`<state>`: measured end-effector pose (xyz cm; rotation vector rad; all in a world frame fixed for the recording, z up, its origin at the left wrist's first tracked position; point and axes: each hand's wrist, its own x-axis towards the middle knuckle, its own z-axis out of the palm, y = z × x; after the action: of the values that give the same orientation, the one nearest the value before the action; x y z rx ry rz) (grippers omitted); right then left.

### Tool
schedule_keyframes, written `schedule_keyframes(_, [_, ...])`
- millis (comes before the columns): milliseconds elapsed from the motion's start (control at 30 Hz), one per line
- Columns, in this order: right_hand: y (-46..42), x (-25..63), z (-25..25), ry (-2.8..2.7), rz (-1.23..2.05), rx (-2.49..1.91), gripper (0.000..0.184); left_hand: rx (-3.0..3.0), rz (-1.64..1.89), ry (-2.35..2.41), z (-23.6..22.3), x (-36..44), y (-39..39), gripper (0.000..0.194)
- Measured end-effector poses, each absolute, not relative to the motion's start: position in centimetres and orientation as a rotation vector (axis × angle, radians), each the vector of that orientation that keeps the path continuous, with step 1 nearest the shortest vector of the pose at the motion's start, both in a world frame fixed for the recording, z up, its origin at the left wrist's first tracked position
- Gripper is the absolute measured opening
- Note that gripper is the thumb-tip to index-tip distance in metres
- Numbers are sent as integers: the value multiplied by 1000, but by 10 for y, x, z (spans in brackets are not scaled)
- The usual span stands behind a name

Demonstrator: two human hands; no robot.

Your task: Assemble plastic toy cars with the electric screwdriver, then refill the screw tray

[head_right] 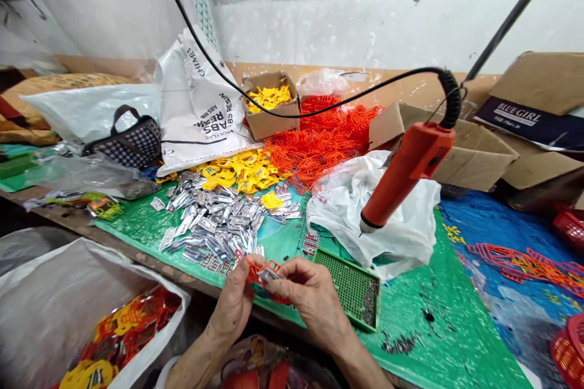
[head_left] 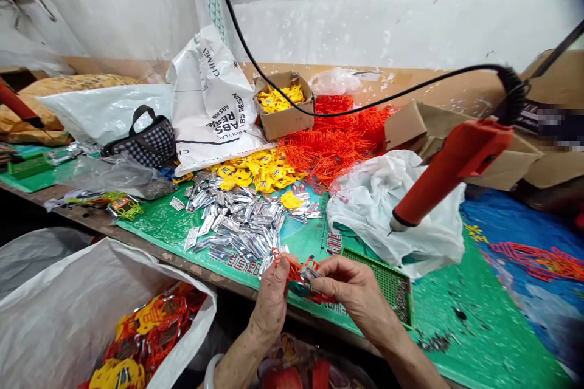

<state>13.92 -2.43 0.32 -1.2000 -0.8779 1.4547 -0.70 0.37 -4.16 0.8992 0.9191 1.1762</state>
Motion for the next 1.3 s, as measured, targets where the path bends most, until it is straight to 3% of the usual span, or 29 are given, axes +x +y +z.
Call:
schedule_keyframes(167, [-25,149,-5,-1169,1172,-1230,28,1599,1355,1247,-31,-28,-4,40])
schedule_keyframes(300, [-25,153,-6,-1528,866,-1171,19,2041,1133,1039,-8,-34,-9,44])
schedule_keyframes(500, [-27,154,-7,-1895,351,-1028,14,1989,776,887,13,-26,4,30])
schedule_keyframes(733, [-44,154,-17,-1854,-232,-1070,13,1901,886,799,7,-27,5,27])
schedule_keyframes(1067, [-58,152,-13,-1769,-406,-1165,15,1885,1067,751,-10,-23,-4,33])
schedule_keyframes(1300, [-59,154,-11,-1730,-256,-1081,13,1980,1176,704,-7,-22,-1,38])
